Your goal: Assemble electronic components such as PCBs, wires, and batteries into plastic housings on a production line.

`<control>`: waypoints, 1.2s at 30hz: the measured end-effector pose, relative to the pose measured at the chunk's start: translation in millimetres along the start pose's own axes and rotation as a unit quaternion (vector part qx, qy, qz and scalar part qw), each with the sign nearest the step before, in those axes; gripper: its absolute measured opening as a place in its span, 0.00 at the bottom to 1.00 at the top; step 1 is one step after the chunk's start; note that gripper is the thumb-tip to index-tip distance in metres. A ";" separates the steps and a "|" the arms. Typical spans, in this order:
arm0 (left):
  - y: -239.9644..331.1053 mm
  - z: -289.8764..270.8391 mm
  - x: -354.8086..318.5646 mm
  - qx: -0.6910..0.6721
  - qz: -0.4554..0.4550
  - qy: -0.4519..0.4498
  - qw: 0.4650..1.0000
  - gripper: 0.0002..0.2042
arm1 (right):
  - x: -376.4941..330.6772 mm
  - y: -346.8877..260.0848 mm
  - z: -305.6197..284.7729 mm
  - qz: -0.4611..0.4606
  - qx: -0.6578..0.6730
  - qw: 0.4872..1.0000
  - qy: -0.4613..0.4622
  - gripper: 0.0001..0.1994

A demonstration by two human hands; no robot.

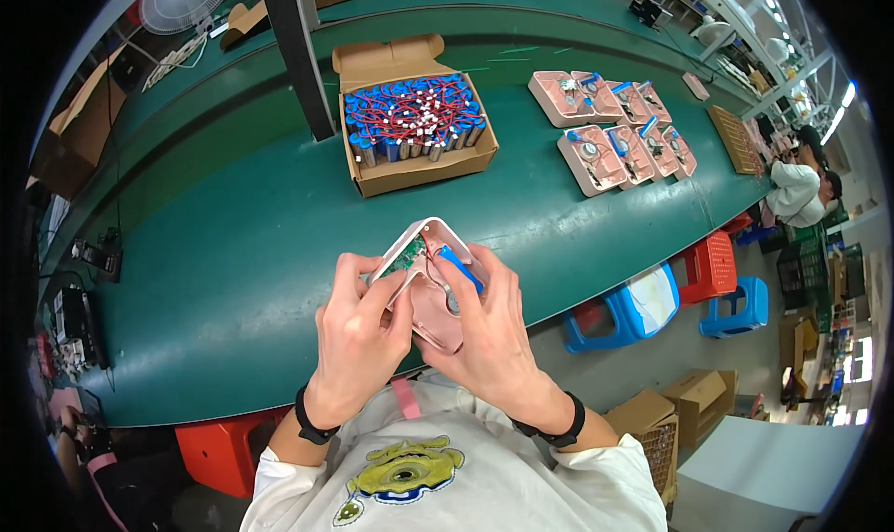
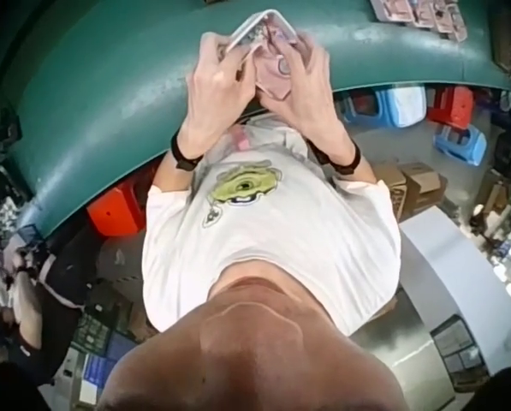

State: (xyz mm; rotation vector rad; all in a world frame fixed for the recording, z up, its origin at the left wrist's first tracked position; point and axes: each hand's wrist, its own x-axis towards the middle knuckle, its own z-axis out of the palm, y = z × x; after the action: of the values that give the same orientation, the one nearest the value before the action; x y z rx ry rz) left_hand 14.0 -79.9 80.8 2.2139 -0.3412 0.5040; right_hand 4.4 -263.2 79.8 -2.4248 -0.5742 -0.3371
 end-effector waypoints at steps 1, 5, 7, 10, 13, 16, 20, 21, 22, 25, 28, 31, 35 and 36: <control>-0.2 -0.5 -0.3 0.001 -0.003 0.000 1.000 0.09 | -0.2 -0.7 0.2 0.002 0.001 1.000 -0.002 0.51; -2.5 3.5 -0.4 0.003 -0.010 0.004 1.000 0.09 | 1.0 -0.3 0.9 0.001 -0.012 1.000 -0.008 0.48; -4.3 7.3 -0.7 0.006 -0.016 0.020 1.000 0.08 | 1.0 1.0 0.6 -0.009 -0.030 0.999 -0.013 0.48; -6.1 8.1 0.6 -0.013 -0.023 0.007 1.000 0.08 | 0.9 2.8 0.5 0.001 -0.030 0.999 -0.010 0.48; -8.1 9.0 1.8 -0.030 -0.029 0.001 0.999 0.08 | 1.1 4.7 1.0 0.026 -0.010 1.000 -0.004 0.48; -9.3 9.7 2.6 -0.046 -0.033 0.002 0.998 0.07 | 0.9 7.8 2.2 0.013 0.016 1.000 0.020 0.49; -9.4 8.3 2.5 -0.039 -0.040 -0.009 0.998 0.08 | 2.3 3.6 -1.7 0.022 -0.014 1.000 0.005 0.49; -9.7 8.0 2.4 -0.031 -0.038 -0.012 0.999 0.09 | 2.9 2.8 -2.4 0.025 -0.012 1.000 0.005 0.49; -10.0 7.7 2.2 -0.022 -0.036 -0.014 0.999 0.09 | 3.6 2.1 -2.9 0.017 -0.022 1.000 0.003 0.48; -10.7 6.7 1.0 -0.015 -0.029 -0.024 0.999 0.10 | 4.4 0.6 -4.4 0.005 -0.040 0.999 0.000 0.48; -10.8 5.4 0.1 -0.016 -0.022 -0.034 0.999 0.11 | 3.1 -0.2 -5.4 -0.007 -0.059 0.998 -0.001 0.46; -8.4 4.0 0.2 -0.012 -0.012 -0.024 1.000 0.12 | 2.0 -0.5 -5.2 -0.005 -0.051 0.999 0.008 0.45; -7.4 1.1 -2.9 0.000 -0.005 -0.023 1.000 0.14 | 0.5 -0.4 -3.6 -0.007 -0.035 0.999 0.018 0.45; -6.3 0.2 -2.7 0.002 -0.007 -0.024 1.000 0.14 | 0.2 -0.1 -2.9 -0.008 -0.029 0.999 0.021 0.46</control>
State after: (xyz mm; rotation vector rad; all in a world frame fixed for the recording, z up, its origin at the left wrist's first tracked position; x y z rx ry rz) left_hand 14.2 -75.9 75.2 2.2329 -0.3504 0.4446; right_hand 4.3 -264.9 82.2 -2.4626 -0.5731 -0.4170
